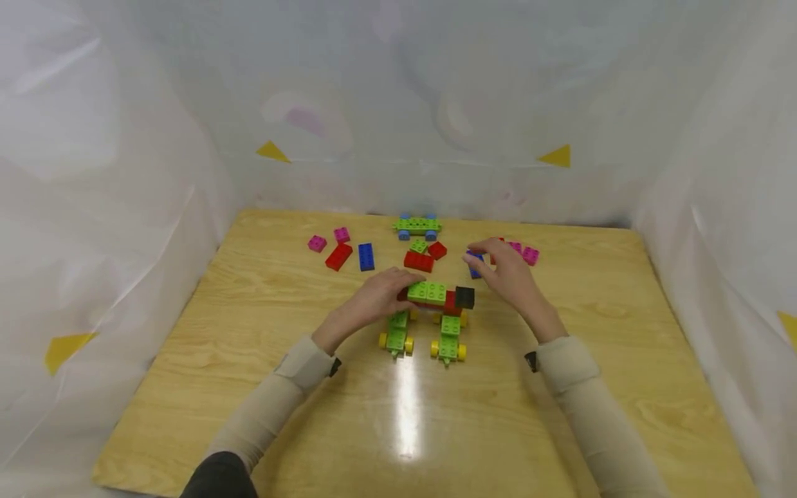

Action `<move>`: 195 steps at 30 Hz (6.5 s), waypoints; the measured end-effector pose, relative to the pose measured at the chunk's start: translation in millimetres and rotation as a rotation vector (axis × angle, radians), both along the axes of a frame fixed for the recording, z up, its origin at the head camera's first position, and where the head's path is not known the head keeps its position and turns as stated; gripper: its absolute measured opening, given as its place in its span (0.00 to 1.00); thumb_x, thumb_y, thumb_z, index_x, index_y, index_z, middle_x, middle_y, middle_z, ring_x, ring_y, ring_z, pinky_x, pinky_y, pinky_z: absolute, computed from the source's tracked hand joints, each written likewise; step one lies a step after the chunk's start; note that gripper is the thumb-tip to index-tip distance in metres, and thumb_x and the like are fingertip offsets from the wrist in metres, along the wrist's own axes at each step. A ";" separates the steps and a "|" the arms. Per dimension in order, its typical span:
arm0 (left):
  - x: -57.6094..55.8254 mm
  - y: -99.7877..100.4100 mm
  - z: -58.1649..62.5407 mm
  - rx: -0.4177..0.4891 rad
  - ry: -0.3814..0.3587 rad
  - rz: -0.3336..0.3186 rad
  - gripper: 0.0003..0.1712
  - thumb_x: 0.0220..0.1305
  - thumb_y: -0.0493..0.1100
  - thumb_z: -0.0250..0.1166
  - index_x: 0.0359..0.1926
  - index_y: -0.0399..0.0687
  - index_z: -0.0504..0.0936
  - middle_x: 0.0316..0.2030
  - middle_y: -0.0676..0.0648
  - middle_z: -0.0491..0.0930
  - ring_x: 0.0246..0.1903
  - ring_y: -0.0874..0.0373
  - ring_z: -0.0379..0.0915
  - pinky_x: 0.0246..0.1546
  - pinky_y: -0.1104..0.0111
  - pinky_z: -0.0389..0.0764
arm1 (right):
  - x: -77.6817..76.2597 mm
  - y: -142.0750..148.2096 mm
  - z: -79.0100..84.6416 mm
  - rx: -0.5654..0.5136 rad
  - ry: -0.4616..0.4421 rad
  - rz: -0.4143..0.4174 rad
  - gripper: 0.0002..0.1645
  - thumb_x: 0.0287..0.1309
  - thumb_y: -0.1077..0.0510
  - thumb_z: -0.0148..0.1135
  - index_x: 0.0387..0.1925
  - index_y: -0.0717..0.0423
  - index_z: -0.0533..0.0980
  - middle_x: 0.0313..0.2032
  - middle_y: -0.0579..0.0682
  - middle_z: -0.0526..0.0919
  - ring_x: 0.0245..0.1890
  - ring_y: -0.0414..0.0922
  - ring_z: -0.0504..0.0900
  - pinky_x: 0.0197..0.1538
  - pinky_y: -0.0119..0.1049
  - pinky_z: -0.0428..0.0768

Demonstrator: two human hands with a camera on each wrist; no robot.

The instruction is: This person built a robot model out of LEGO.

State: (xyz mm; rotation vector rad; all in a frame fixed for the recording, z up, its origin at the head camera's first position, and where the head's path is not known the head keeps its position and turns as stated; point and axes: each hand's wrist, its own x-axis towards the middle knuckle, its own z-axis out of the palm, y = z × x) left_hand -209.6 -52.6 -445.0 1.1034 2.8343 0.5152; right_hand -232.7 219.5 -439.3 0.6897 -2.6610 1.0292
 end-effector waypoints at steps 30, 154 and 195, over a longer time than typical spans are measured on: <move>-2.1 -9.0 -9.5 0.232 -0.183 0.084 0.32 0.60 0.51 0.68 0.63 0.44 0.74 0.59 0.46 0.74 0.59 0.51 0.68 0.59 0.59 0.70 | -38.0 -11.6 -63.4 0.348 -0.109 -0.344 0.35 0.58 0.48 0.66 0.57 0.70 0.69 0.47 0.71 0.75 0.40 0.65 0.77 0.39 0.57 0.77; -3.9 -10.4 -14.2 0.286 -0.230 0.069 0.29 0.63 0.51 0.66 0.61 0.42 0.74 0.52 0.46 0.77 0.51 0.53 0.73 0.52 0.60 0.74 | 43.3 -51.1 -4.0 -0.051 -0.061 0.147 0.29 0.54 0.54 0.70 0.58 0.57 0.76 0.52 0.54 0.78 0.48 0.50 0.75 0.43 0.48 0.81; -78.7 -32.6 -59.3 -0.029 -0.037 0.799 0.24 0.69 0.45 0.59 0.58 0.34 0.66 0.52 0.32 0.71 0.46 0.39 0.73 0.39 0.53 0.81 | 48.3 -51.4 -25.6 -0.117 -0.138 0.021 0.33 0.52 0.46 0.72 0.59 0.50 0.76 0.54 0.52 0.78 0.53 0.52 0.73 0.54 0.55 0.73</move>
